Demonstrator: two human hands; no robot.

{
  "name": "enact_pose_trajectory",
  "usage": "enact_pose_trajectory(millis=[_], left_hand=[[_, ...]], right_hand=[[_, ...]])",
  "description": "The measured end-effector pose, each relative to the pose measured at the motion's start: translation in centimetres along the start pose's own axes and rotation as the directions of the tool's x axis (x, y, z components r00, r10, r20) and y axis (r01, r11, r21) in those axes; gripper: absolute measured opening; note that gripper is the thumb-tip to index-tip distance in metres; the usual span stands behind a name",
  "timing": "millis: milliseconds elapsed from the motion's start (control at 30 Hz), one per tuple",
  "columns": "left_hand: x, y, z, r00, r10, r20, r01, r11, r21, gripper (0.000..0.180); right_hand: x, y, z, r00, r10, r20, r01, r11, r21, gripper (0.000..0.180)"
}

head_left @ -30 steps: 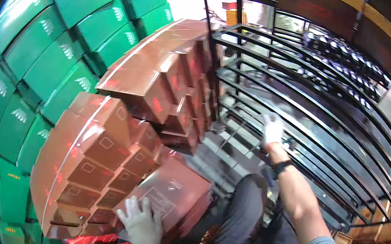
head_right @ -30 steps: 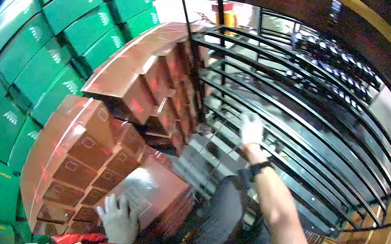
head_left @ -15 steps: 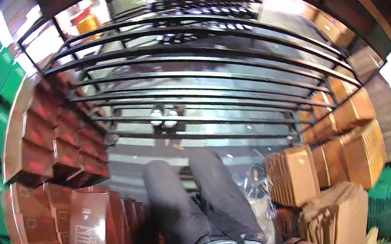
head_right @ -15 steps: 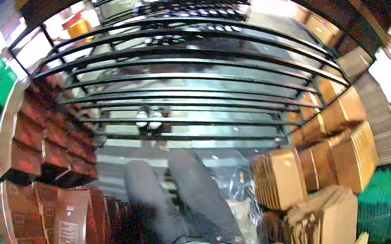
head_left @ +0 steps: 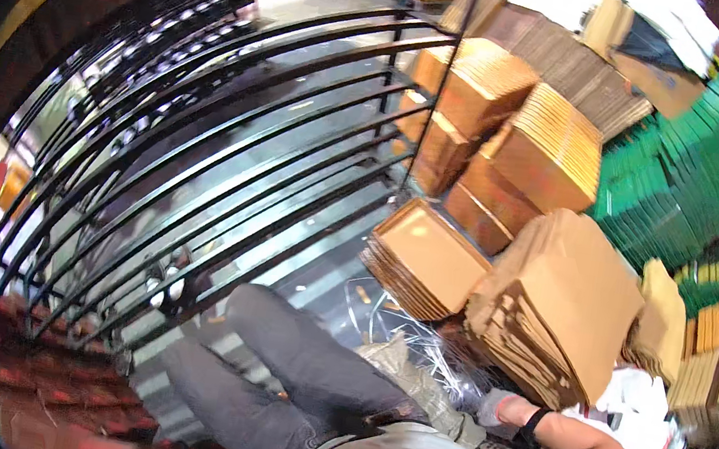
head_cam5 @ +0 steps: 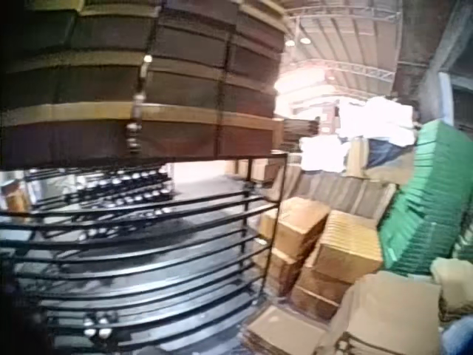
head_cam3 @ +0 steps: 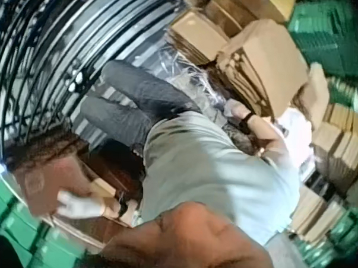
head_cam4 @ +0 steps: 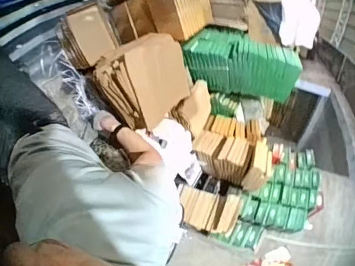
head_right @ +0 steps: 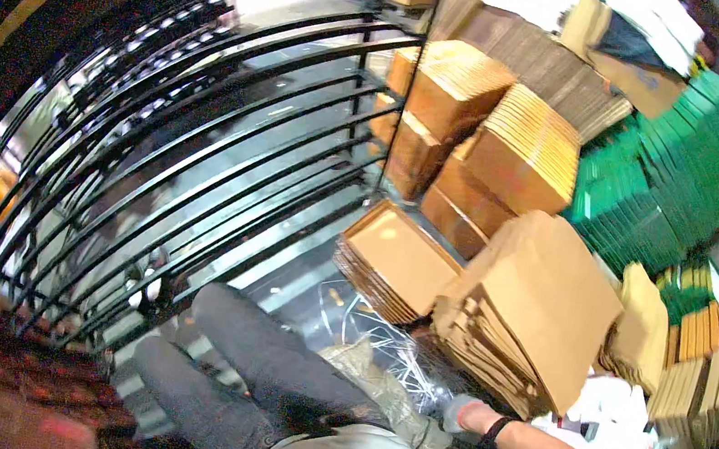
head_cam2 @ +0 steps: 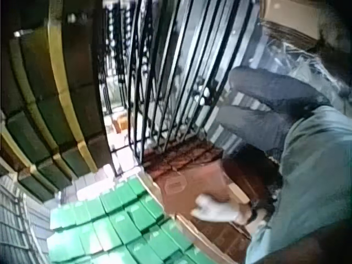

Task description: Packing shoes into boxes and stacking them on a rack.

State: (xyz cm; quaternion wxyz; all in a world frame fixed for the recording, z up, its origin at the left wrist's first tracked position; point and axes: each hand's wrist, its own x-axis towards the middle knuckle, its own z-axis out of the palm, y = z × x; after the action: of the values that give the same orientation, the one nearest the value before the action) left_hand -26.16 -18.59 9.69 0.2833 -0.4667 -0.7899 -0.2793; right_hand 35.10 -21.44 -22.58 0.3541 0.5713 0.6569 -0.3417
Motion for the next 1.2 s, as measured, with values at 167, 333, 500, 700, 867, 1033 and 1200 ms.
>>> enact_pose_trajectory(millis=[167, 333, 500, 700, 867, 1033, 1200], left_hand=[[-5.2, 11.8, 6.7, 0.656, 0.663, 0.359, -0.25, 0.64, -0.727, 0.014], [-14.9, 10.1, 11.7, 0.275, 0.853, 0.443, -0.324, 0.517, -0.793, 0.022], [-10.8, 11.7, 10.6, 0.306, 0.841, 0.445, -0.11, 0.496, -0.861, 0.038], [-5.4, 16.2, 9.4, 0.489, 0.789, 0.372, 0.023, 0.414, -0.91, 0.033], [-4.5, 21.9, 9.6, 0.433, 0.85, 0.302, 0.3, 0.18, -0.937, 0.065], [-4.3, 28.9, 10.9, 0.12, 0.819, 0.562, 0.811, 0.246, -0.531, 0.085], [-4.9, 19.6, 15.9, 0.51, 0.354, 0.784, 0.748, 0.267, -0.608, 0.03]], right_hand=[[-11.5, -3.3, -15.6, 0.963, 0.179, -0.203, -0.143, 0.973, 0.18, 0.034], [-15.9, 1.0, -22.9, 0.226, 0.382, -0.896, -0.282, 0.906, 0.315, 0.029], [-14.8, 8.0, -22.0, 0.533, 0.483, -0.695, -0.284, 0.876, 0.39, 0.031], [-16.9, 9.2, -25.0, 0.597, 0.609, -0.522, -0.018, 0.661, 0.751, 0.024], [-17.8, 3.8, -29.5, 0.754, 0.461, -0.469, 0.39, 0.26, 0.883, 0.01], [-12.2, -12.1, -35.9, 0.853, 0.025, -0.521, 0.514, -0.214, 0.831, 0.018], [-5.7, -22.0, -44.5, 0.736, -0.187, -0.65, 0.672, 0.091, 0.735, 0.019]])
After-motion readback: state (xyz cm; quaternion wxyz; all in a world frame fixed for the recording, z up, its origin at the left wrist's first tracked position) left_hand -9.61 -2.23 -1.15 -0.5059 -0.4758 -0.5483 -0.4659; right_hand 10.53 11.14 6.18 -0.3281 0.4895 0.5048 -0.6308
